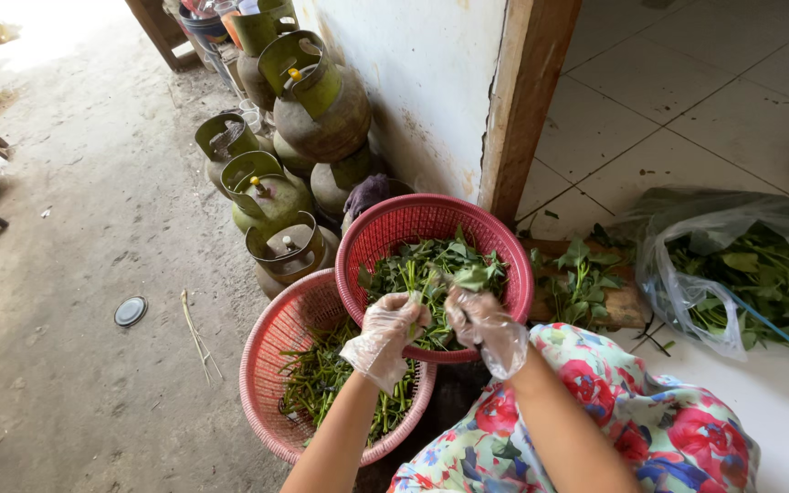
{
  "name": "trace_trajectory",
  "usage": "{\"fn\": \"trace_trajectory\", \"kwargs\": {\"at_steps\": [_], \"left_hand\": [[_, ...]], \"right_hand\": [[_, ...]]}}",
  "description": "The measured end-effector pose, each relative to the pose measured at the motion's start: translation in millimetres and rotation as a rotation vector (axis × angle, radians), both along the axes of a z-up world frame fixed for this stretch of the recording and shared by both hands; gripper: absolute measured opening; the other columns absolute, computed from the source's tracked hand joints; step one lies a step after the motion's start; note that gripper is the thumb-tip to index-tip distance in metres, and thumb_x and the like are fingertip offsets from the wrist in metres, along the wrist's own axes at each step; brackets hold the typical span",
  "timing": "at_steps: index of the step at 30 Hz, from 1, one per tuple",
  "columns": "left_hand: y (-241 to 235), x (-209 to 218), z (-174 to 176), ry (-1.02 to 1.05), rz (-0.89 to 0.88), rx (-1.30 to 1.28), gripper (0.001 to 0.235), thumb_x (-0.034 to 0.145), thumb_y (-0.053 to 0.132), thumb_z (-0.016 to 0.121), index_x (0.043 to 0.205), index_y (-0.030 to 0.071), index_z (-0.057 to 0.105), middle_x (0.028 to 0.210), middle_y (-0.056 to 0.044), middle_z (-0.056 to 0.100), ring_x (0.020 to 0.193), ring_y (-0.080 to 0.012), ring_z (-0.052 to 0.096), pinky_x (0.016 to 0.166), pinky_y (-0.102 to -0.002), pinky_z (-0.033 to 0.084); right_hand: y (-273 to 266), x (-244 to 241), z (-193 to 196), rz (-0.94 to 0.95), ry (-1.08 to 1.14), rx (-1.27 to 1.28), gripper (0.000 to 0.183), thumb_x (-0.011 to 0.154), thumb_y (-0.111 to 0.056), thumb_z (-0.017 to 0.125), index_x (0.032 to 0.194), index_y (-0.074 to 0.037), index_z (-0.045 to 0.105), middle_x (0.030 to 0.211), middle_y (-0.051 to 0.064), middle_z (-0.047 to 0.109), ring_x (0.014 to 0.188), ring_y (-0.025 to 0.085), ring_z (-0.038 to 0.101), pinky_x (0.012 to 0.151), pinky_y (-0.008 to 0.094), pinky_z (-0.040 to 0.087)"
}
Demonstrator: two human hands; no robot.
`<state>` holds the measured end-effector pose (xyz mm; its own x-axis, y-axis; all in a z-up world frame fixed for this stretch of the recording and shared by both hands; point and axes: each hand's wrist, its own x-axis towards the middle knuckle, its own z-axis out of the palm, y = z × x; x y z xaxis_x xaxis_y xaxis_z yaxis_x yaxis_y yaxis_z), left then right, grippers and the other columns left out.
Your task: The person sits on the floor and sorts leafy green vegetables by hand, separating leaves from stems. The leaves are placed into a red basket and the stems into a pink basket. The person wears disposable gloves and handles the vegetables one by one.
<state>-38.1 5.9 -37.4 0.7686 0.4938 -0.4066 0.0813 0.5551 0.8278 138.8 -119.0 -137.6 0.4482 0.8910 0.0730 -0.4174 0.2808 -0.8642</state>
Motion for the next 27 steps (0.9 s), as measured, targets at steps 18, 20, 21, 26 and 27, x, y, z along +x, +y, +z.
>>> {"fn": "trace_trajectory", "kwargs": {"at_steps": [18, 20, 21, 26, 27], "left_hand": [[-3.3, 27.7, -46.3, 0.113, -0.056, 0.250, 0.050, 0.090, 0.003, 0.072, 0.138, 0.011, 0.064, 0.094, -0.005, 0.071, 0.074, -0.0131, 0.058, 0.064, -0.026, 0.048], [-8.5, 27.0, -52.2, -0.061, 0.023, 0.478, 0.043, 0.090, 0.004, 0.072, 0.132, 0.007, 0.067, 0.102, 0.000, 0.074, 0.085, -0.0067, 0.065, 0.072, -0.021, 0.055], [-11.3, 26.7, -54.7, -0.150, 0.062, 0.591, 0.040, 0.090, 0.004, 0.073, 0.130, 0.005, 0.069, 0.105, 0.003, 0.075, 0.090, -0.0035, 0.069, 0.076, -0.018, 0.058], [-13.0, 30.4, -56.2, -0.300, 0.058, 0.181, 0.038, 0.096, 0.003, 0.069, 0.134, -0.001, 0.067, 0.101, -0.003, 0.072, 0.082, -0.0086, 0.063, 0.070, -0.023, 0.054], [-11.1, 32.4, -55.8, -0.289, 0.053, 0.148, 0.041, 0.095, 0.002, 0.068, 0.135, -0.001, 0.066, 0.101, -0.003, 0.071, 0.082, -0.0088, 0.062, 0.069, -0.024, 0.054]], "right_hand": [[0.8, -7.7, -12.6, -0.207, -0.001, -0.131, 0.025, 0.101, -0.016, 0.059, 0.124, -0.004, 0.059, 0.069, 0.001, 0.060, 0.053, 0.009, 0.055, 0.045, 0.023, 0.047], [4.7, -16.0, -22.0, -0.171, 0.024, -0.072, 0.032, 0.100, -0.011, 0.060, 0.132, -0.003, 0.058, 0.073, 0.000, 0.061, 0.058, 0.009, 0.057, 0.050, 0.022, 0.049], [8.9, -21.5, -26.0, -0.191, 0.091, -0.066, 0.037, 0.100, -0.010, 0.061, 0.136, -0.003, 0.057, 0.077, -0.002, 0.061, 0.058, 0.008, 0.056, 0.050, 0.021, 0.048], [8.9, -30.8, -27.4, -0.173, 0.146, -0.098, 0.049, 0.100, -0.011, 0.062, 0.148, -0.007, 0.053, 0.082, -0.004, 0.063, 0.059, 0.004, 0.054, 0.050, 0.018, 0.045], [6.9, -31.7, -26.5, -0.182, 0.146, -0.116, 0.049, 0.100, -0.011, 0.062, 0.148, -0.007, 0.053, 0.083, -0.004, 0.063, 0.060, 0.004, 0.054, 0.051, 0.018, 0.045]]}}
